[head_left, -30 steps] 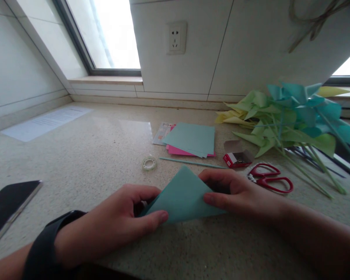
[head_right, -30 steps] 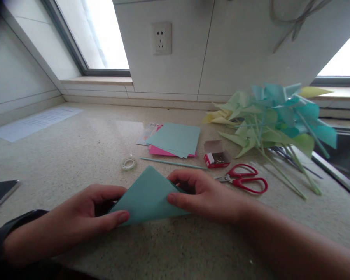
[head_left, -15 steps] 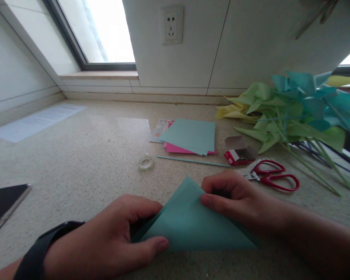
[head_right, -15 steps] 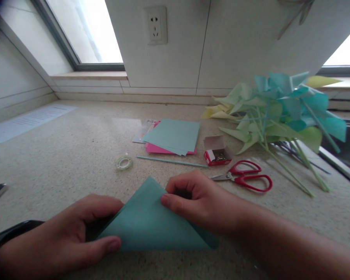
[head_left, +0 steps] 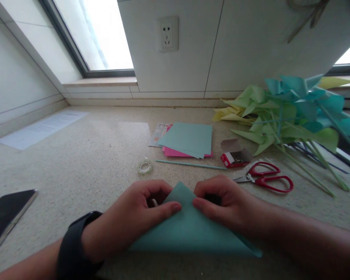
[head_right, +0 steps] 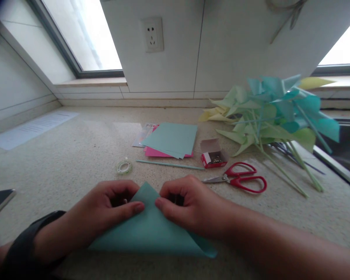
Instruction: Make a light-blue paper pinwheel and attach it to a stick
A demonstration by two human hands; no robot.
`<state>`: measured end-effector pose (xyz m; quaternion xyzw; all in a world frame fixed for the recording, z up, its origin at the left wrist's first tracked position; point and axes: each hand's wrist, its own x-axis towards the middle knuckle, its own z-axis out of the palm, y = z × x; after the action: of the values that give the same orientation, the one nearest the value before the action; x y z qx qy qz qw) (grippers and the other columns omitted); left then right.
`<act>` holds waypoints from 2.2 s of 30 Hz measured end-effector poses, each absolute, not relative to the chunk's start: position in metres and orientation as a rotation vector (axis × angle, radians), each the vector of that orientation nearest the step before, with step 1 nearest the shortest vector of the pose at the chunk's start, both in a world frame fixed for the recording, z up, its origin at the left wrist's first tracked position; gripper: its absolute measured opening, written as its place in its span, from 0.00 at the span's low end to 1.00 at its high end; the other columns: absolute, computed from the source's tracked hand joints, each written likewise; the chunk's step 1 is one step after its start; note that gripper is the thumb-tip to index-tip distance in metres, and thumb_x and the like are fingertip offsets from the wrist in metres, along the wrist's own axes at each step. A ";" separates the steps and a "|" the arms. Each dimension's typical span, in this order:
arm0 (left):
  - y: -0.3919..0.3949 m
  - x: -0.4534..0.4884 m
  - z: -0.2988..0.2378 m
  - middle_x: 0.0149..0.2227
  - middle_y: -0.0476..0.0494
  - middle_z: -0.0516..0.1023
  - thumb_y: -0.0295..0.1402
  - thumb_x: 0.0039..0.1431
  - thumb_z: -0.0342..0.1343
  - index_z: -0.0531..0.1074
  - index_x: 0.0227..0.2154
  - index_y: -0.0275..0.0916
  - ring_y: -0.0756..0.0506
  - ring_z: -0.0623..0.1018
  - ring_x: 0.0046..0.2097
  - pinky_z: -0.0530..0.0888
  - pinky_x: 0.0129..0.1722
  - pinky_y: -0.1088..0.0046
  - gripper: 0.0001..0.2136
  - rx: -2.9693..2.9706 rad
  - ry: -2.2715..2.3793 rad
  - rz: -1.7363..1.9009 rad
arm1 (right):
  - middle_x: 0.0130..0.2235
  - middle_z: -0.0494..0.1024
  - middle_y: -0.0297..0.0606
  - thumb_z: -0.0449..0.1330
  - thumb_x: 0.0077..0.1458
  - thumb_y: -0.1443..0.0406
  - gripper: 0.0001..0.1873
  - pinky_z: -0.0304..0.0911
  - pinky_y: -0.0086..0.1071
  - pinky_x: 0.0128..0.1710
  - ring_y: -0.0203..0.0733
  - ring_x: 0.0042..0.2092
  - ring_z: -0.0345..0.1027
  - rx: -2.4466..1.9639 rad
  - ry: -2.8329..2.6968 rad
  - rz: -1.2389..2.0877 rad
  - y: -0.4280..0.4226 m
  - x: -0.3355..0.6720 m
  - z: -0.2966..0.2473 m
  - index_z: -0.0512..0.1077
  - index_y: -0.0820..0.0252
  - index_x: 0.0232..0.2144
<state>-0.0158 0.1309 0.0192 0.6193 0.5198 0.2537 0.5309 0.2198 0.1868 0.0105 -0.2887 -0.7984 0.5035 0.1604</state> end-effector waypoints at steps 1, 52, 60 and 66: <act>0.134 -0.014 0.018 0.34 0.48 0.78 0.45 0.61 0.62 0.78 0.38 0.39 0.48 0.74 0.35 0.68 0.32 0.74 0.14 1.453 1.221 0.645 | 0.24 0.59 0.28 0.57 0.62 0.58 0.16 0.50 0.27 0.23 0.32 0.26 0.53 -0.834 -2.239 1.445 0.189 0.219 0.009 0.67 0.59 0.24; 0.122 -0.014 0.003 0.37 0.54 0.85 0.33 0.59 0.66 0.81 0.42 0.52 0.50 0.83 0.37 0.80 0.38 0.80 0.09 1.449 1.218 0.984 | 0.29 0.78 0.33 0.66 0.54 0.69 0.08 0.68 0.24 0.27 0.33 0.29 0.72 -0.761 -2.022 1.104 0.181 0.214 -0.001 0.76 0.57 0.38; 0.121 -0.014 0.004 0.36 0.57 0.85 0.30 0.58 0.67 0.81 0.41 0.54 0.53 0.83 0.36 0.78 0.35 0.85 0.11 1.494 1.212 1.023 | 0.30 0.79 0.33 0.65 0.55 0.69 0.08 0.69 0.25 0.28 0.34 0.29 0.72 -0.741 -2.045 1.037 0.180 0.214 0.001 0.76 0.57 0.39; 0.121 -0.015 0.002 0.36 0.56 0.85 0.30 0.58 0.67 0.81 0.42 0.53 0.53 0.83 0.35 0.78 0.35 0.85 0.11 1.505 1.235 1.019 | 0.30 0.79 0.33 0.65 0.55 0.69 0.08 0.69 0.25 0.29 0.34 0.30 0.72 -0.741 -2.058 1.035 0.180 0.215 0.002 0.75 0.57 0.39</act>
<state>-0.0147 0.1212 0.0023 0.6099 0.5005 0.4129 0.4551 0.2145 0.1796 0.0024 -0.2866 -0.7957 0.4002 0.3530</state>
